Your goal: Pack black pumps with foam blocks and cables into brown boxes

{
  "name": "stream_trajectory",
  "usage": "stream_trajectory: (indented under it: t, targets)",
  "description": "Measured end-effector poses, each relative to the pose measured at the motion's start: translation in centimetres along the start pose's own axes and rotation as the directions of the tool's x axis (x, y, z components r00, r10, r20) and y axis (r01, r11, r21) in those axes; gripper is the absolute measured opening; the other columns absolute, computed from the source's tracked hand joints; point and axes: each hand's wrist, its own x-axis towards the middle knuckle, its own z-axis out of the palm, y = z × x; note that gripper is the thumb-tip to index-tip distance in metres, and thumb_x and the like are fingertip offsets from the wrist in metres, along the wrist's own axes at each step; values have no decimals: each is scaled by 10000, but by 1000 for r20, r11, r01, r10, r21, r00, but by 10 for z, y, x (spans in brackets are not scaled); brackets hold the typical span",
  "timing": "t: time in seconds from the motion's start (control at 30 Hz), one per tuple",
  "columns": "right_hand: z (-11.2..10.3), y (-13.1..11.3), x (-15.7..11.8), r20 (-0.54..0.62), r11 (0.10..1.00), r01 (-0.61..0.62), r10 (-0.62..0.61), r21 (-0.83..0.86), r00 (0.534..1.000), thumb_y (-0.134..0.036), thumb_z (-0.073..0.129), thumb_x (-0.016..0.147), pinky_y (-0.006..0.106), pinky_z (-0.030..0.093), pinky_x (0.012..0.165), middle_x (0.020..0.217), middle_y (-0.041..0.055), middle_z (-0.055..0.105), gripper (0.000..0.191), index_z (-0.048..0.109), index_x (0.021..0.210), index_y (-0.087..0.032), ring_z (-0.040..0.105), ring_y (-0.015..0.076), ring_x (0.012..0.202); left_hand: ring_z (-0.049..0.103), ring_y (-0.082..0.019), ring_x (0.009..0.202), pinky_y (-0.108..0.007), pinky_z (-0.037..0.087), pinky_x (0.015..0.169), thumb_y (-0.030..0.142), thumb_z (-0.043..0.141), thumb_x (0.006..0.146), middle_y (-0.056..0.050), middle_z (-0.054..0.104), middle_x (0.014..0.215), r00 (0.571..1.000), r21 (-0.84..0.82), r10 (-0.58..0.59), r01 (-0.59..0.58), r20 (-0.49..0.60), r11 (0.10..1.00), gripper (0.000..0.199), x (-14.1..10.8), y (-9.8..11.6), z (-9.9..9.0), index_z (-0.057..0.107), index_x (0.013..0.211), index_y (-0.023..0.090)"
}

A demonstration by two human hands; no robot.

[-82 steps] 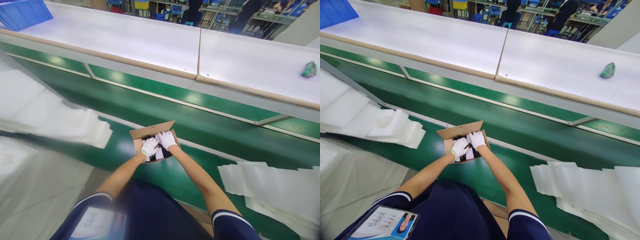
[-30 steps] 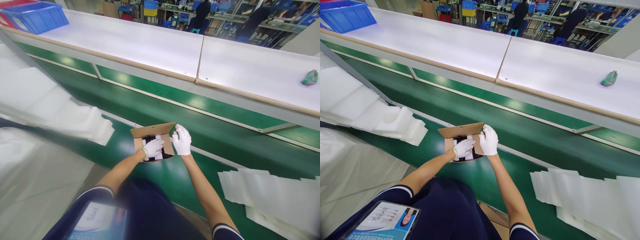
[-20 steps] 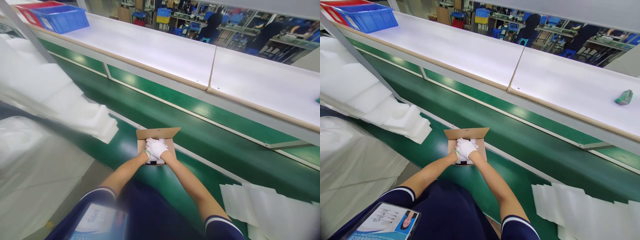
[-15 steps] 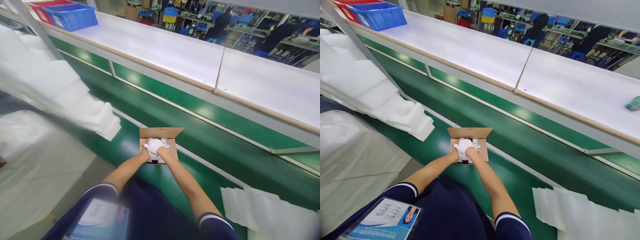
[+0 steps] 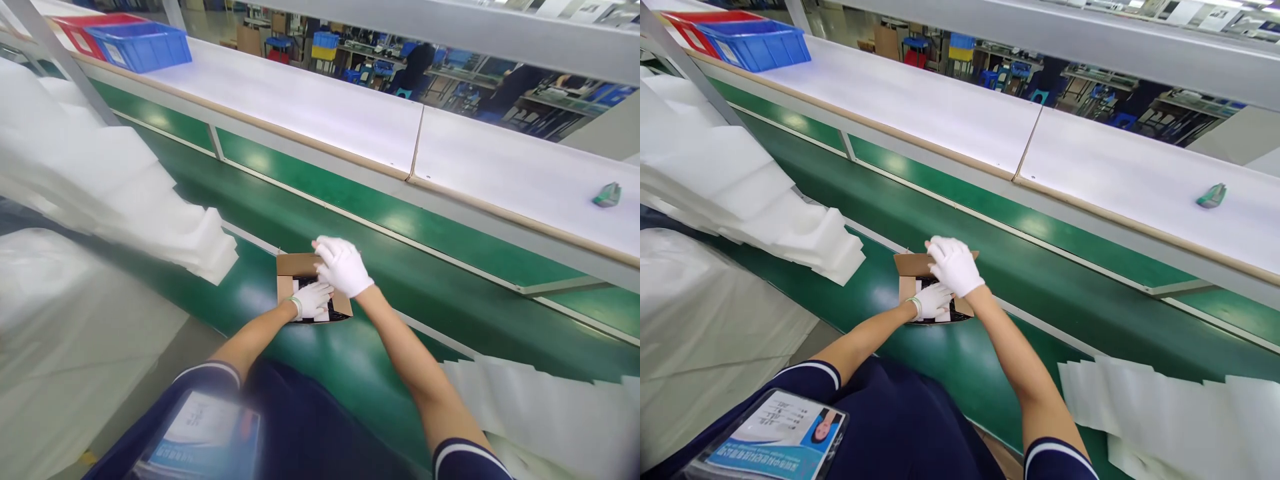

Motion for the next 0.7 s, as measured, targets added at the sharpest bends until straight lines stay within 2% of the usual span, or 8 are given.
stream_trajectory:
  t: [0.07,0.2,0.3,0.43,0.53,0.6,0.67,0.7]
  targets:
    - [-6,18,9,68,998,-22,26,-54,997,-244,608,781,380,414,874,1211,127,595,568,475,1328,-172,557,271,1042,299,-258,1358,-420,192,1146,383,499,860,-124,408,1431,999,30,29,-28,-16,999,531,0,-3,3,466,1322,124]
    - [7,24,-7,359,996,-49,73,-78,930,-236,527,826,315,453,670,864,38,705,366,605,1178,-293,638,217,730,307,-255,1355,-427,209,1140,414,487,857,-120,420,1424,1000,8,17,-17,-20,1000,547,4,-2,4,460,1328,137]
    - [29,11,-54,329,997,75,-81,30,941,-210,505,833,298,464,690,916,33,701,311,637,1102,-292,645,204,789,397,-278,1289,-410,277,1110,386,502,846,-82,495,1365,995,-82,-91,88,-30,993,435,-6,11,-2,558,1226,183]
    - [67,-1,-124,220,966,177,-217,187,951,-165,402,893,326,476,804,1194,78,610,336,591,1163,-225,601,199,989,474,-261,1206,-383,342,1070,342,461,863,-43,536,1317,996,-164,-78,71,-41,984,348,-70,37,-13,583,1171,236]
    - [95,0,-158,175,948,122,-178,293,968,-204,425,897,377,451,917,1279,80,554,282,617,1103,-210,530,225,1136,502,-237,1153,-396,389,1021,269,464,847,-67,604,1180,993,-252,-117,106,-28,962,258,-137,50,-24,615,1055,242]
    - [110,2,-169,140,939,-7,-43,344,989,-243,436,896,389,441,946,1239,66,578,236,654,985,-219,527,227,1140,513,-232,1118,-408,412,984,233,464,835,-75,621,1087,948,-322,-308,268,-79,908,171,-169,52,-30,623,899,224]
    - [121,5,-174,97,914,-241,221,325,970,-302,482,865,411,449,930,1186,79,593,197,654,899,-212,541,246,1099,560,-213,996,-395,456,905,282,476,843,-72,619,1004,814,-457,-571,469,-109,755,136,-181,49,-31,589,853,206]
    - [124,6,-176,74,875,-384,379,295,922,-350,528,829,430,455,911,1184,98,581,205,643,912,-202,536,269,1089,580,-195,905,-376,480,845,329,491,843,-64,616,959,731,-548,-678,539,-73,640,162,-180,47,-28,572,893,198]
